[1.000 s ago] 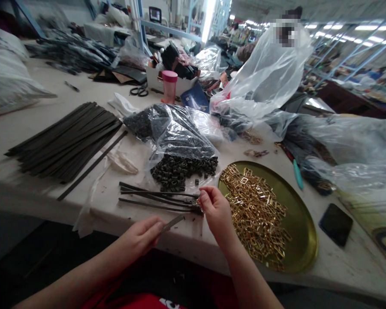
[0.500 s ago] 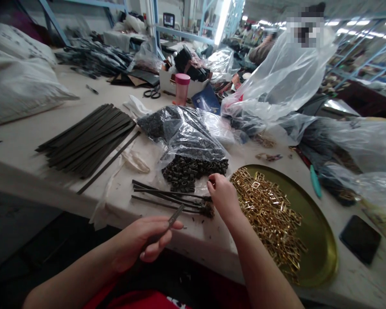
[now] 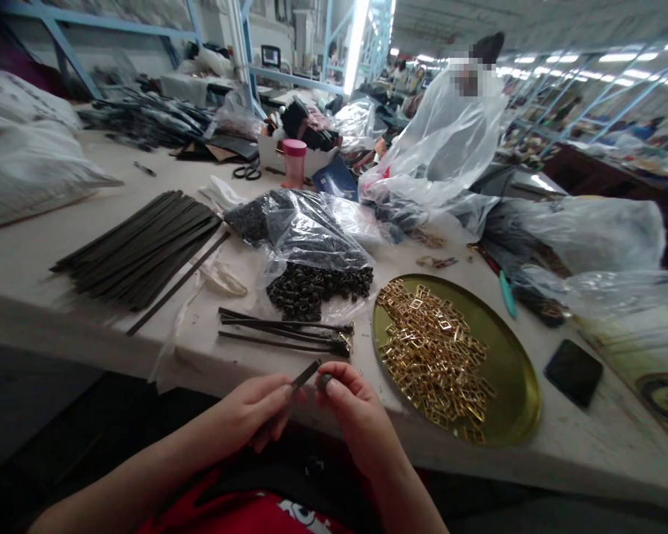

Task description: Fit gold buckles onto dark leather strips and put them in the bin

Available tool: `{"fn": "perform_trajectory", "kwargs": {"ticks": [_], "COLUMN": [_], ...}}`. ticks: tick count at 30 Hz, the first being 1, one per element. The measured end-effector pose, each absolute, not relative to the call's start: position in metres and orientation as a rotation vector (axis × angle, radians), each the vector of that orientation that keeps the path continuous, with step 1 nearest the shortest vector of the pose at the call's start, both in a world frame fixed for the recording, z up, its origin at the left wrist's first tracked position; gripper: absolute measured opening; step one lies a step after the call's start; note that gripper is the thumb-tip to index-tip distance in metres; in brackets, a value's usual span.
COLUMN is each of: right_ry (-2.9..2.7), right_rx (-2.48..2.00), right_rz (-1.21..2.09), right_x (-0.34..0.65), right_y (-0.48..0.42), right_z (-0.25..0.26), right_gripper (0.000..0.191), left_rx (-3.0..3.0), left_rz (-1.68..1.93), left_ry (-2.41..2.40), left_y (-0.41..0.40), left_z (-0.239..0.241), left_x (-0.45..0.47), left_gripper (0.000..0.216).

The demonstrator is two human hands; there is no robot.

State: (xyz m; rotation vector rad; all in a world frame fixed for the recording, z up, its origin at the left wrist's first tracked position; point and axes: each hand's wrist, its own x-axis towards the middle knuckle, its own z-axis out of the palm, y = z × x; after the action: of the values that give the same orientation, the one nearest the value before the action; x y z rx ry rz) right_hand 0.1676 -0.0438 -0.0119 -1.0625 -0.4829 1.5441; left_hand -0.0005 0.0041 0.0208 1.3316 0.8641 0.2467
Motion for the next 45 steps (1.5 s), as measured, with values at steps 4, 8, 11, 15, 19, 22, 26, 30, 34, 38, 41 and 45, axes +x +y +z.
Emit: {"fn": "perform_trajectory", "kwargs": {"ticks": [4, 8, 11, 15, 19, 22, 26, 30, 34, 38, 41, 45], "right_ry": [-0.407, -0.376, -0.330, -0.306, -0.378, -0.464, -0.471, -0.452, -0.441, -0.643, -0.931, -0.998], "right_rx": [-1.019, -0.976, -0.959, -0.975, -1.042, -1.086, -1.104, -1.175, -1.222, -1.288, -1.315, -1.318], "right_rz": [1.564, 1.594, 1.590, 1.578, 1.554, 1.546, 1.572, 1.569, 1.566, 1.558, 1.472, 1.440], "right_x": [0.167, 0.168, 0.169, 0.168, 0.168, 0.169, 0.169, 0.167, 0.168, 0.170, 0.172, 0.174], "right_y": [-0.053, -0.059, -0.062, -0.064, -0.065, -0.065, -0.062, -0.061, -0.063, -0.066, -0.068, -0.071], "right_z": [-0.012, -0.015, -0.017, -0.019, -0.023, -0.024, -0.024, -0.028, -0.033, -0.034, -0.032, -0.032], "right_gripper": [0.022, 0.023, 0.024, 0.023, 0.022, 0.022, 0.025, 0.025, 0.026, 0.021, 0.015, 0.016], "left_rx": [1.427, 1.437, 1.435, 1.437, 1.397, 1.371, 1.389, 1.443, 1.572, 1.725, 1.850, 1.888], "left_rz": [0.242, 0.217, 0.173, 0.148, 0.112, 0.076, 0.042, 0.065, 0.044, -0.028, -0.071, -0.086], "left_ry": [0.878, 0.907, 0.925, 0.928, 0.937, 0.937, 0.946, 0.963, 0.981, 0.953, 0.904, 0.888], "left_y": [-0.003, -0.009, -0.012, -0.016, -0.016, -0.014, -0.011, -0.009, -0.008, -0.004, -0.001, 0.000], "left_z": [0.021, 0.023, 0.022, 0.019, 0.015, 0.014, 0.013, 0.012, 0.011, 0.016, 0.020, 0.021], "left_x": [0.002, 0.003, 0.002, 0.001, 0.001, 0.000, -0.002, -0.002, -0.004, -0.008, -0.009, -0.006], "left_gripper": [0.031, 0.031, 0.031, 0.030, 0.030, 0.030, 0.030, 0.030, 0.032, 0.029, 0.027, 0.027]}}
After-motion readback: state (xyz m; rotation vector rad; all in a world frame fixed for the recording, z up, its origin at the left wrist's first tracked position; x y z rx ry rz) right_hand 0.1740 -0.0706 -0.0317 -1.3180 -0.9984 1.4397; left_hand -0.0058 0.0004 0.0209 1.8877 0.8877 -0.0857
